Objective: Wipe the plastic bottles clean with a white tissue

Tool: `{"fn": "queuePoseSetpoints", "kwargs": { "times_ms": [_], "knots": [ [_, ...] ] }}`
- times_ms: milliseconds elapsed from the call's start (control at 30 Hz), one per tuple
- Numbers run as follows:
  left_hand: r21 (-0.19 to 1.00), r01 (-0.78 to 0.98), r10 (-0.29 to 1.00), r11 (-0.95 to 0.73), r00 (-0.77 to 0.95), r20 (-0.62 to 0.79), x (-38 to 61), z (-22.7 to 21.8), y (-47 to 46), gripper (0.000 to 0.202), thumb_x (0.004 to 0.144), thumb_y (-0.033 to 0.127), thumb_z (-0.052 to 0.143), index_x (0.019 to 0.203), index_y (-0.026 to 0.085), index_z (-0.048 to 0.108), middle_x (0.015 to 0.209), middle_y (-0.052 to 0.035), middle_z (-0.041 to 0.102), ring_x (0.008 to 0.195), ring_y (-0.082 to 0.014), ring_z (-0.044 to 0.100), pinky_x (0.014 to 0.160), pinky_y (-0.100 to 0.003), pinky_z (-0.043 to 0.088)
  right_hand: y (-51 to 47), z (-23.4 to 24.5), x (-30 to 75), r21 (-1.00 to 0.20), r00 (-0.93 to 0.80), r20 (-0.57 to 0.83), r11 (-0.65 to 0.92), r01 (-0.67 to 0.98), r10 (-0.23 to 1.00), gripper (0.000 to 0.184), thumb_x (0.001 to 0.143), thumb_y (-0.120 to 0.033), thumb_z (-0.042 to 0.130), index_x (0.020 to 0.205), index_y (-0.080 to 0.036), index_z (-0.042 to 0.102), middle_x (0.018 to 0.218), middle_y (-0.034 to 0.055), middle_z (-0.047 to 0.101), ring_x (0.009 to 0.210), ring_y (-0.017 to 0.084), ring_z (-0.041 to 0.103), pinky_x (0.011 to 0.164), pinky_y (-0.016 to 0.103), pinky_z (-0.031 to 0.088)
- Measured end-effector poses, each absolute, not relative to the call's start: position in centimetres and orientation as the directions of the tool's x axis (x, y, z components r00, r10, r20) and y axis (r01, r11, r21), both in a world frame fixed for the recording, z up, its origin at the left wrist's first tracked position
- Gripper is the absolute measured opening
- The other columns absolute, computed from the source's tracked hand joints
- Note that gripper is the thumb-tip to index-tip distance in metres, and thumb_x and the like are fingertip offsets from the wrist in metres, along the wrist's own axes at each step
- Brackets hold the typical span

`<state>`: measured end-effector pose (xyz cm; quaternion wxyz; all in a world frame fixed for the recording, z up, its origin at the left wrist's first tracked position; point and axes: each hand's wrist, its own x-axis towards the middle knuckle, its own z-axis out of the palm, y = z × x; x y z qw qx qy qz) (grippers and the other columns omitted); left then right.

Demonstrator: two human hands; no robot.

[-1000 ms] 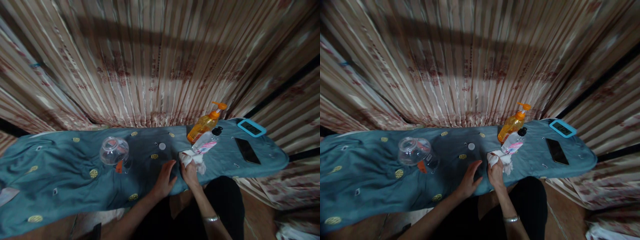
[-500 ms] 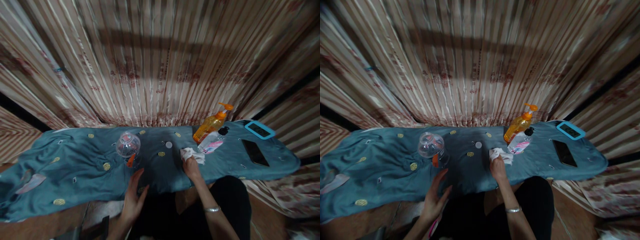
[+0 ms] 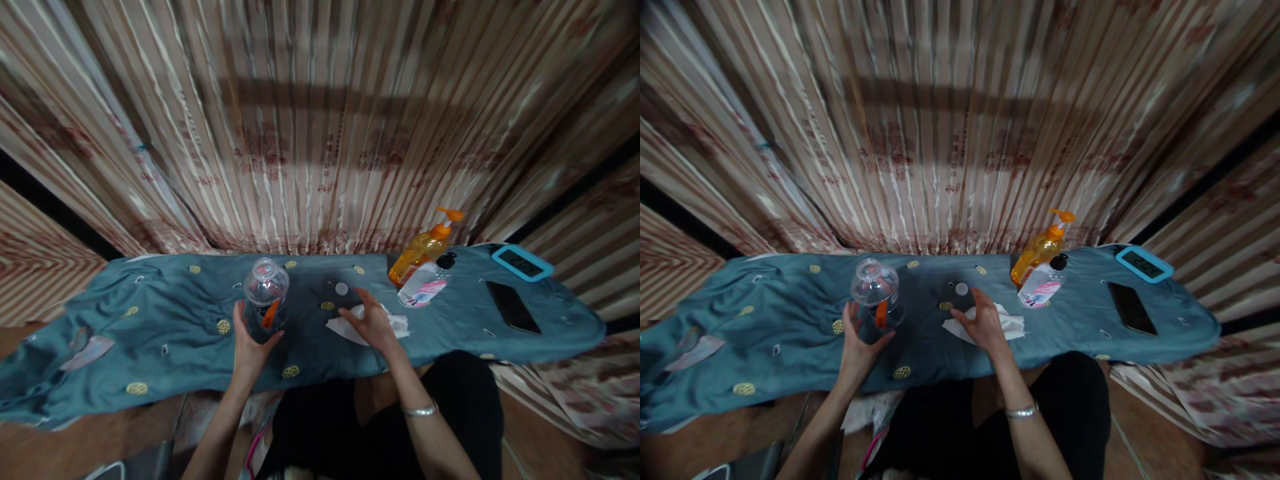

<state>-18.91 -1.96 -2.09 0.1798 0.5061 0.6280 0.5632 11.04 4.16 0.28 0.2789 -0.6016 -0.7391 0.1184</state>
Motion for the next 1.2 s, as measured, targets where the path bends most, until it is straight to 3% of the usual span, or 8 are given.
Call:
{"fn": "queuePoseSetpoints", "kwargs": {
  "times_ms": [167,367,533,667,767,933,1067,1200],
  "knots": [
    [0.913,0.394,0.850,-0.104,-0.442,0.287,-18.3,-3.1,1.1,0.112,0.061,0.035,0.092,0.154,0.024,0.031,0.153,-0.0176,0.052,0.141,-0.0344,0.054,0.117,-0.051,0.044,9.1,1.9,8.0,-0.359,-0.148,0.067,0.162,0.919,0.987,0.061,0.095,-0.023,0.064,0.152,-0.011,0.050,0.153,0.0247,0.055,0.139,0.033,0.058,0.113,0.045,0.046],
    [0.922,0.364,0.893,-0.133,-0.359,0.271,-16.1,-4.4,2.0,0.078,0.065,0.034,0.087,0.133,0.021,0.053,0.125,-0.0107,0.070,0.119,-0.0318,0.068,0.105,-0.051,0.053,10.0,3.8,7.3,-0.394,-0.241,0.000,0.221,0.892,0.971,0.032,0.089,-0.007,0.065,0.119,-0.009,0.076,0.117,0.0231,0.077,0.115,0.032,0.072,0.104,0.044,0.052],
    [0.924,0.335,0.911,-0.185,-0.295,0.289,-13.3,-5.0,1.7,0.082,0.063,0.030,0.088,0.136,0.020,0.053,0.131,-0.0135,0.067,0.123,-0.0332,0.065,0.109,-0.053,0.050,9.1,9.9,9.1,-0.529,-0.313,0.094,0.313,0.789,0.945,0.041,0.100,-0.021,0.056,0.140,-0.015,0.064,0.119,0.0119,0.078,0.107,0.022,0.074,0.093,0.032,0.059],
    [0.897,0.374,0.895,-0.235,-0.276,0.350,-12.6,-4.9,1.7,0.083,0.061,0.027,0.087,0.137,0.021,0.054,0.134,-0.0131,0.065,0.126,-0.0347,0.063,0.109,-0.054,0.050,7.2,15.2,8.7,-0.705,-0.538,0.328,0.580,0.407,0.777,0.043,0.101,-0.027,0.058,0.143,-0.020,0.061,0.123,0.0078,0.077,0.111,0.020,0.074,0.095,0.033,0.060],
    [0.871,0.419,0.893,-0.254,-0.243,0.378,-12.7,-4.3,1.5,0.080,0.063,0.026,0.086,0.136,0.022,0.054,0.132,-0.0122,0.066,0.125,-0.0348,0.064,0.106,-0.054,0.052,5.5,17.9,7.9,-0.566,-0.639,0.405,0.728,0.386,0.654,0.038,0.098,-0.022,0.062,0.135,-0.022,0.067,0.132,0.0089,0.074,0.120,0.024,0.071,0.104,0.039,0.057],
    [0.786,0.521,0.867,-0.333,-0.159,0.473,-13.2,-3.0,0.9,0.075,0.068,0.025,0.082,0.137,0.021,0.053,0.133,-0.0131,0.065,0.124,-0.0338,0.063,0.106,-0.052,0.053,3.7,20.6,7.7,-0.255,-0.763,0.319,0.826,0.502,0.562,0.034,0.097,-0.010,0.059,0.128,-0.020,0.071,0.127,0.0119,0.074,0.119,0.026,0.069,0.103,0.043,0.056],
    [0.708,0.610,0.838,-0.356,-0.128,0.531,-13.7,-2.7,0.6,0.069,0.071,0.024,0.079,0.135,0.022,0.053,0.130,-0.0114,0.066,0.123,-0.0330,0.063,0.105,-0.051,0.053,3.1,21.4,8.1,-0.177,-0.823,0.201,0.846,0.502,0.531,0.032,0.099,-0.010,0.059,0.128,-0.020,0.068,0.121,0.0099,0.075,0.114,0.026,0.069,0.098,0.041,0.057],
    [0.684,0.641,0.824,-0.349,-0.138,0.549,-13.8,-3.4,0.4,0.071,0.073,0.025,0.076,0.139,0.023,0.050,0.132,-0.0116,0.064,0.124,-0.0329,0.062,0.106,-0.052,0.052,2.6,20.6,7.7,-0.089,-0.777,0.172,0.795,0.600,0.606,0.026,0.102,-0.017,0.058,0.127,-0.018,0.067,0.118,0.0104,0.075,0.110,0.027,0.071,0.092,0.038,0.057]
  ]
}}
